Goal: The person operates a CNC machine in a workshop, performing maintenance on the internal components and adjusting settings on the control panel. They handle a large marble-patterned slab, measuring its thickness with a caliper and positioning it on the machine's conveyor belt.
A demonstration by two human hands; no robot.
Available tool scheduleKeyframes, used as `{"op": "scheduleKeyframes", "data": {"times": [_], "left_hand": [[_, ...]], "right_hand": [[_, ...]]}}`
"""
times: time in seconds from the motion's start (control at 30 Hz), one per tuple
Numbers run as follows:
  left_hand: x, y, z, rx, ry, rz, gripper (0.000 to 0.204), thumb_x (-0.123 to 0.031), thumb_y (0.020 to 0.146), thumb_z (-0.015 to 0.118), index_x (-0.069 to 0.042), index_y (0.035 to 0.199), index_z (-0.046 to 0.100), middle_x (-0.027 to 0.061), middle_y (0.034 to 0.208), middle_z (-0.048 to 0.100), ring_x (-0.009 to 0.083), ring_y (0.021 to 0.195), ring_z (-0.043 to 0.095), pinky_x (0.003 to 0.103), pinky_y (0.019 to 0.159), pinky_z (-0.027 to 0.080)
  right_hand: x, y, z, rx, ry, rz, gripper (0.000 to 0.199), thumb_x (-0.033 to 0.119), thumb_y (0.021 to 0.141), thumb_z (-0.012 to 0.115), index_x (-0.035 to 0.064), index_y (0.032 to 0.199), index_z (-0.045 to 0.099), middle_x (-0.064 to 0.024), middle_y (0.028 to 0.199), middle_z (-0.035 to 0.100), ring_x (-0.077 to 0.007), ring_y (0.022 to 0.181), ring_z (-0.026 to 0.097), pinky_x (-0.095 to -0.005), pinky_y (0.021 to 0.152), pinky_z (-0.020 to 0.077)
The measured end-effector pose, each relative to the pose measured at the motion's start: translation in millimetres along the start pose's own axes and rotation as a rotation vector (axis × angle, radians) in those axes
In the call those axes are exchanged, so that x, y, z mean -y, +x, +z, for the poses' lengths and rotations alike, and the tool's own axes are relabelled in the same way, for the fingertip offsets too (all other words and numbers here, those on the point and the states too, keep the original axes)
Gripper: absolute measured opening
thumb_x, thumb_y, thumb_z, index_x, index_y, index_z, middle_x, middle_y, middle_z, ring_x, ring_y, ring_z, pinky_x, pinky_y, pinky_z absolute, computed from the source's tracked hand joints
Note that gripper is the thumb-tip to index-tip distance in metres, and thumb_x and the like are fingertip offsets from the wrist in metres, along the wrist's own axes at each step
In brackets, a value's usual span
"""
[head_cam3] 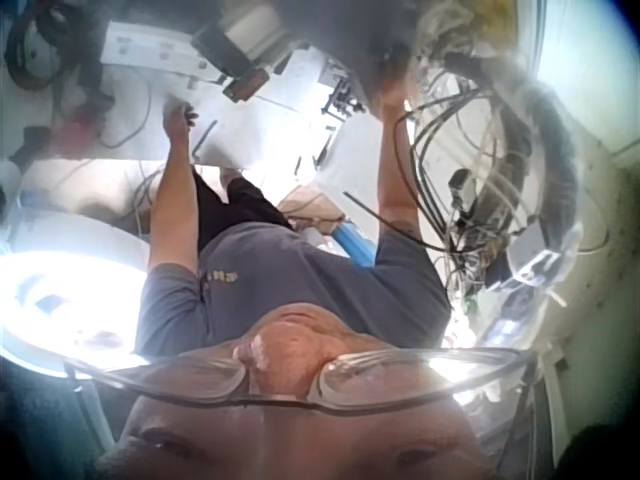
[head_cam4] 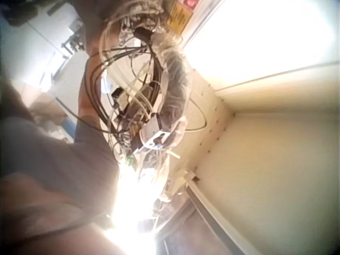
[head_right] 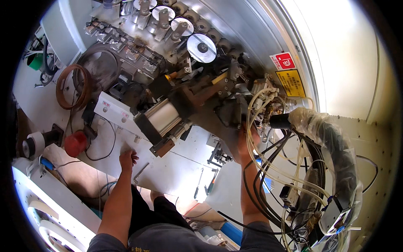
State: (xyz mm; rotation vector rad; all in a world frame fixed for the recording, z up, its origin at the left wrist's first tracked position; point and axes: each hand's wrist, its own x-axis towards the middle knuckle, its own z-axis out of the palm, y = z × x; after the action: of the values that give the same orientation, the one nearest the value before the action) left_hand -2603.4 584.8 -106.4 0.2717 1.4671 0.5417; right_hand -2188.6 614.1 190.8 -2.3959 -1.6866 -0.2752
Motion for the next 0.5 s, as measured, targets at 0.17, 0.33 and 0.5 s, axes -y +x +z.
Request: {"op": "scheduleKeyframes", "data": {"times": [0.17,0.33,0.5], "left_hand": [[13.6,11.8,-3.8,0.031,0.01,-0.018,0.03,-0.026,0.087,0.052,0.0,0.078,0.064,0.0103,0.057,0.064,0.014,0.037,0.053,0.024,0.031,0.034],[16.6,14.2,-7.5,0.04,-0.009,-0.028,0.031,-0.026,0.089,0.052,0.0,0.079,0.064,0.0109,0.059,0.065,0.0162,0.039,0.056,0.025,0.031,0.035],[13.8,11.1,-4.6,0.037,-0.052,-0.027,0.028,-0.023,0.089,0.052,0.001,0.08,0.064,0.0104,0.063,0.065,0.0182,0.047,0.063,0.025,0.033,0.04]], "right_hand": [[-7.7,-0.1,-0.1,-0.052,0.036,-0.057,0.019,0.003,0.08,0.057,0.0055,0.096,0.067,-0.0174,0.09,0.063,-0.0374,0.085,0.061,-0.0421,0.075,0.0497],[-34.4,-32.2,-32.1,0.126,-0.092,0.014,0.012,0.01,0.087,0.058,0.0026,0.093,0.066,-0.0168,0.088,0.066,-0.0337,0.084,0.064,-0.0406,0.067,0.0514],[-16.8,-30.5,-35.1,0.046,-0.045,0.041,0.013,0.013,0.088,0.059,0.0048,0.092,0.068,-0.0146,0.084,0.065,-0.0345,0.073,0.063,-0.0404,0.062,0.0505]]}}
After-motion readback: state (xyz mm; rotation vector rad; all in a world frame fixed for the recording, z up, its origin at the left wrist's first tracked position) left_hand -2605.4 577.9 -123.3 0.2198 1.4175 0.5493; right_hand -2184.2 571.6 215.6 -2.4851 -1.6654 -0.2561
